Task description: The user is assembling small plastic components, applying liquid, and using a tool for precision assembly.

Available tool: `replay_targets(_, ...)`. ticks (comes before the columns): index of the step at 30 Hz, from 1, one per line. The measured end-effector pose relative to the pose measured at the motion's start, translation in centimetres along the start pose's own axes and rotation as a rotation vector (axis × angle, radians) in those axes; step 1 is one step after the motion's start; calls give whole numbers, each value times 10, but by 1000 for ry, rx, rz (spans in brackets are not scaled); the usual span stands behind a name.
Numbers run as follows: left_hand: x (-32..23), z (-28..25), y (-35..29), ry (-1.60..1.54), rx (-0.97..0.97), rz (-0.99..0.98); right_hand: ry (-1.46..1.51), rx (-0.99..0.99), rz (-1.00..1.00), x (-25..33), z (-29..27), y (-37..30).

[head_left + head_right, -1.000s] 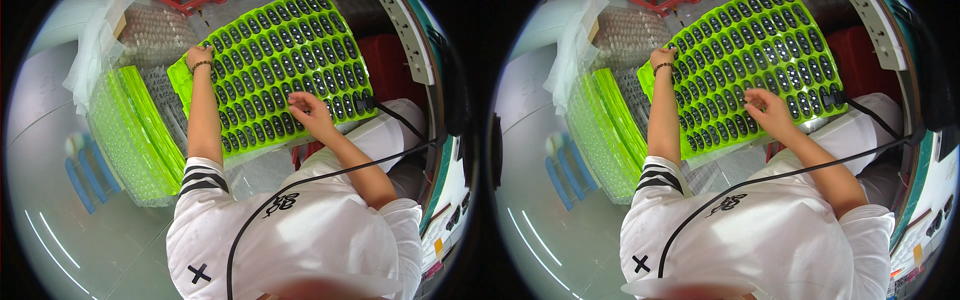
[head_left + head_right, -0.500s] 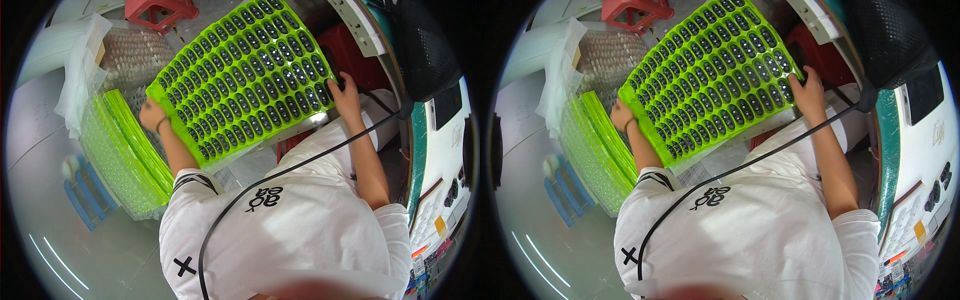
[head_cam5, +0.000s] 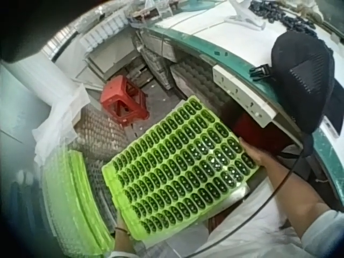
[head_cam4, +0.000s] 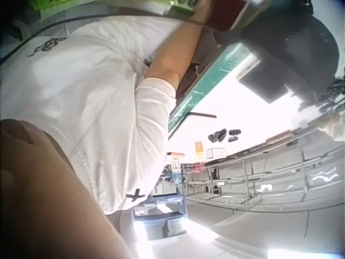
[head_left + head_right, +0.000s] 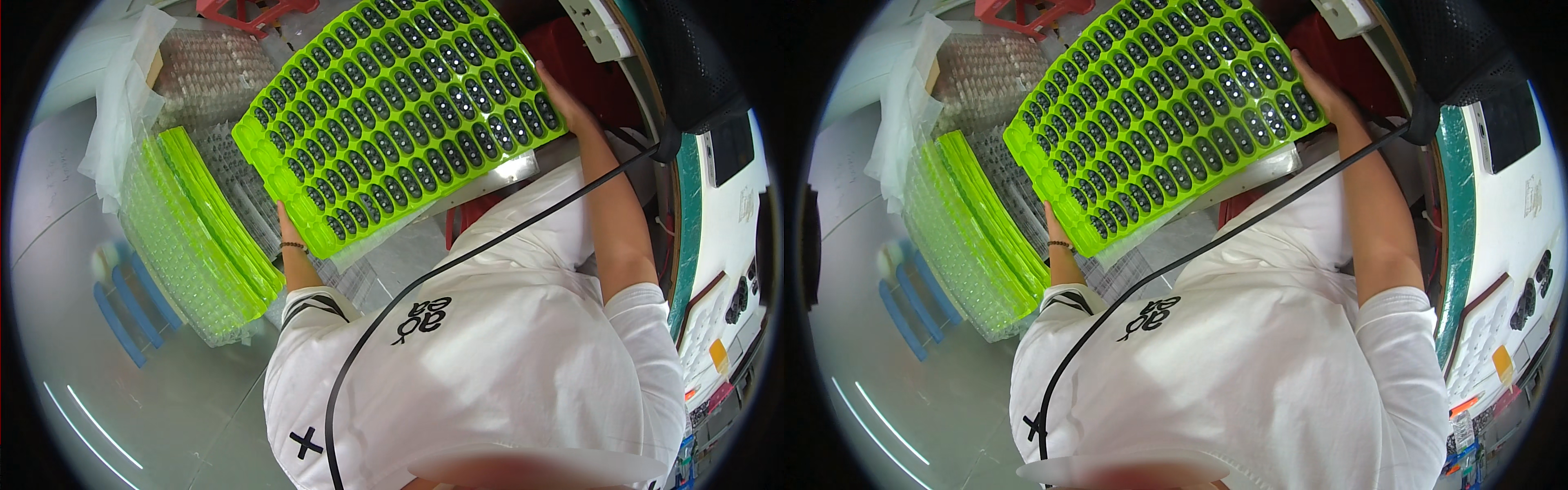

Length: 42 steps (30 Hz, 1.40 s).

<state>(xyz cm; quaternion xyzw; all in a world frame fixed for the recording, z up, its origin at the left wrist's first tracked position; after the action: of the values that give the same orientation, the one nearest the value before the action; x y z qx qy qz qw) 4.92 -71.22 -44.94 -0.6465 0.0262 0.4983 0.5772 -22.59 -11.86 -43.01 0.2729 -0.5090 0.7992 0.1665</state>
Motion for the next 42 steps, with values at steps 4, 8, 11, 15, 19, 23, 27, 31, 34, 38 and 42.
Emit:
replay_targets(4, 7, 33, -9, -100, 139, -37, -231, -150, -104, 4, -35, 11)
replay_targets(8, 21, 78, -5, -100, 188, 45, -327, -278, -175, 23, -108, 15)
replay_targets(11, 14, 110, -10, -113, 217, 79, -386, -372, -223, 38, -138, 11)
replay_targets(15, 2, 81, -5, -14, 87, 131, -146, -480, -40, 15, -130, -6)
replay_targets(19, -7, 77, 0, 85, 7, 163, -54, -557, 24, -5, -148, -18)
replay_targets(23, -4, 77, -17, 138, -59, 209, 137, -487, -187, 20, -125, -20)
replay_targets(27, 16, 74, -33, 117, -110, 277, 221, -394, -588, 60, -103, -7)
replay_targets(31, 37, 84, -63, 86, -295, 293, 471, -216, -689, 81, -54, 18)
replay_targets(34, 61, 74, -91, 49, -441, 274, 475, -102, -564, 74, 39, 5)
replay_targets(38, 85, 75, -105, 56, -570, 312, 100, 12, -435, 6, 124, -16)
replay_targets(42, 92, 89, -114, 11, -579, 272, 286, 243, -334, 1, 144, -8)
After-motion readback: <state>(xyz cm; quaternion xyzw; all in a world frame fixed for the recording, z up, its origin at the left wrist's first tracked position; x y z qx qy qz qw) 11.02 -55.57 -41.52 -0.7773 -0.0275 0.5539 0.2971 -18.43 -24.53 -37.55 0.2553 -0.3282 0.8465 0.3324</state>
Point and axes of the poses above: each hand's wrist, its own y-axis towards the middle knuckle, its own z-axis out of the palm, x = y × z, the point moved 10 cm from there along y, towards the middle knuckle, and after that the axes turned 9 degrees about x, right-handed, at the moved point
